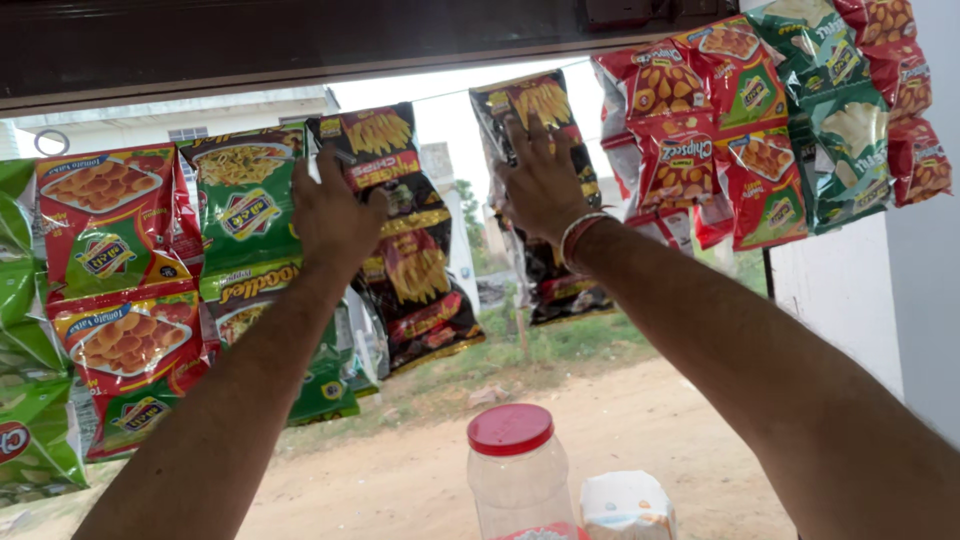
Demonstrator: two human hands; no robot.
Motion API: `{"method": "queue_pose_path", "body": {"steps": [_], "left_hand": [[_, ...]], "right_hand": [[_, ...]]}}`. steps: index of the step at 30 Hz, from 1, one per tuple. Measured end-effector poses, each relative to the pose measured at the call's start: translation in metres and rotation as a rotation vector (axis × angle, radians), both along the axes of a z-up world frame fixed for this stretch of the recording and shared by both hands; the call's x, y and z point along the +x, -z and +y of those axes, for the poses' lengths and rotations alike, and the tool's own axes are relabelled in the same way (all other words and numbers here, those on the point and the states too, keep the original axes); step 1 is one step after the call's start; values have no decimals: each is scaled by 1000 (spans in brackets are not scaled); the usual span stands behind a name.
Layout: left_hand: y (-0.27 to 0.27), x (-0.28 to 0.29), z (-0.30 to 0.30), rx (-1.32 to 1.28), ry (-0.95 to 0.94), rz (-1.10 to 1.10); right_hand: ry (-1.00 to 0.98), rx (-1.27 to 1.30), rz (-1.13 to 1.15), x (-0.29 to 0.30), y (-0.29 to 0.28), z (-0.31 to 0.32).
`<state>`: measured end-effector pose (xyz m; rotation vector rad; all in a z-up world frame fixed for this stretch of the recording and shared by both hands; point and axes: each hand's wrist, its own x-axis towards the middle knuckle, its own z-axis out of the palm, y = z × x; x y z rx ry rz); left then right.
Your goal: The person organizes snack packets by picking them up from a glass counter and hanging them on hooks above the window. They then wipe the glass counter with a cloth.
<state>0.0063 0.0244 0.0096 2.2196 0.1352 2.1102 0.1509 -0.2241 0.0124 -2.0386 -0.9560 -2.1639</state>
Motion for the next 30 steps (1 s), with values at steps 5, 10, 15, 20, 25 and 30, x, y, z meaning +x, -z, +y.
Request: {"method": "queue_pose_path", "body": {"steps": [5, 10, 15, 20, 25, 30], "left_hand": [[-10, 12, 22, -29, 165, -10], [-16, 16, 19, 23, 339, 95], [-20, 23, 11, 21, 499, 119], [-25, 36, 3, 149, 452, 90], [-27, 47, -18, 61, 469, 160], [-31, 58, -44, 45, 494, 200]], "right_hand": [[118, -41, 24, 10, -8, 6], [268, 13, 69, 13, -13, 5], [268, 34, 266, 10, -24, -6], [230, 80, 301, 10, -24, -18], [179, 64, 127, 17, -14, -30], [151, 72, 131, 25, -14, -38]]}}
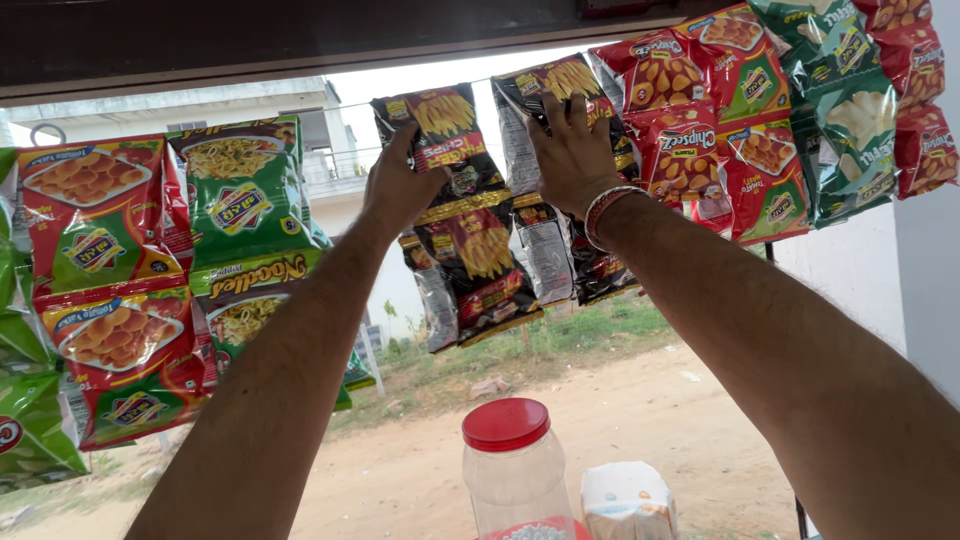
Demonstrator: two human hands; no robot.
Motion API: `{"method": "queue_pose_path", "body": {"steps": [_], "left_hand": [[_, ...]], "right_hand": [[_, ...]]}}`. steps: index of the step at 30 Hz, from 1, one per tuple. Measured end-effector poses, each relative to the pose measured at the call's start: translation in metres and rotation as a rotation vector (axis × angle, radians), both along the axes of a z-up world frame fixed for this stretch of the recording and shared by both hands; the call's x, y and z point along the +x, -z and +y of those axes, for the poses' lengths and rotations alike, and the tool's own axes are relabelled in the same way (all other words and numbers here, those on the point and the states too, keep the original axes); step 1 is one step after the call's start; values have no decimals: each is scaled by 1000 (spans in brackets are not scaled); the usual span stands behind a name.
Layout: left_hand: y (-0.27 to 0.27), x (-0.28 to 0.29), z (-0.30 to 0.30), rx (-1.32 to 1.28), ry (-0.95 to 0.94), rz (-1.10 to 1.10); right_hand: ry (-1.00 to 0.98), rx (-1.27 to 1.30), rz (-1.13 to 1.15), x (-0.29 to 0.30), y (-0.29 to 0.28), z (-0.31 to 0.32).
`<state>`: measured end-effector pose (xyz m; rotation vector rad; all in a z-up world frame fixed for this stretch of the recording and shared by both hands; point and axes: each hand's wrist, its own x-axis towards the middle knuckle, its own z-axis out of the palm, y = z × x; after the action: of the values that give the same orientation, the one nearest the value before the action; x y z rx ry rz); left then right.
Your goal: The person organizes snack packets by picking them up from a glass counter and hanging them on hooks above the window. They then wipe the glass counter with a cloth.
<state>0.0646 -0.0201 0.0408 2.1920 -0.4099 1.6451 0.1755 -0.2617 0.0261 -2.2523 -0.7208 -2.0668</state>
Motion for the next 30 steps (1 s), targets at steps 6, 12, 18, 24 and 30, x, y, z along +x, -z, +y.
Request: {"method": "queue_pose_path", "body": {"steps": [6, 12, 18, 24, 30], "left_hand": [[-4, 11, -14, 13, 35, 72], [-9, 14, -13, 12, 132, 169], [23, -11, -27, 65, -99, -3], [134, -90, -91, 294, 51, -177], [265, -199, -168, 371, 208, 7]], "right_hand": [[17, 2, 82, 2, -1, -5], [-13, 24, 167, -9, 2, -6], [-213, 30, 22, -42, 30, -29], [-478, -113, -79, -124, 108, -74], [-638, -241, 246, -242, 219, -120]]}}
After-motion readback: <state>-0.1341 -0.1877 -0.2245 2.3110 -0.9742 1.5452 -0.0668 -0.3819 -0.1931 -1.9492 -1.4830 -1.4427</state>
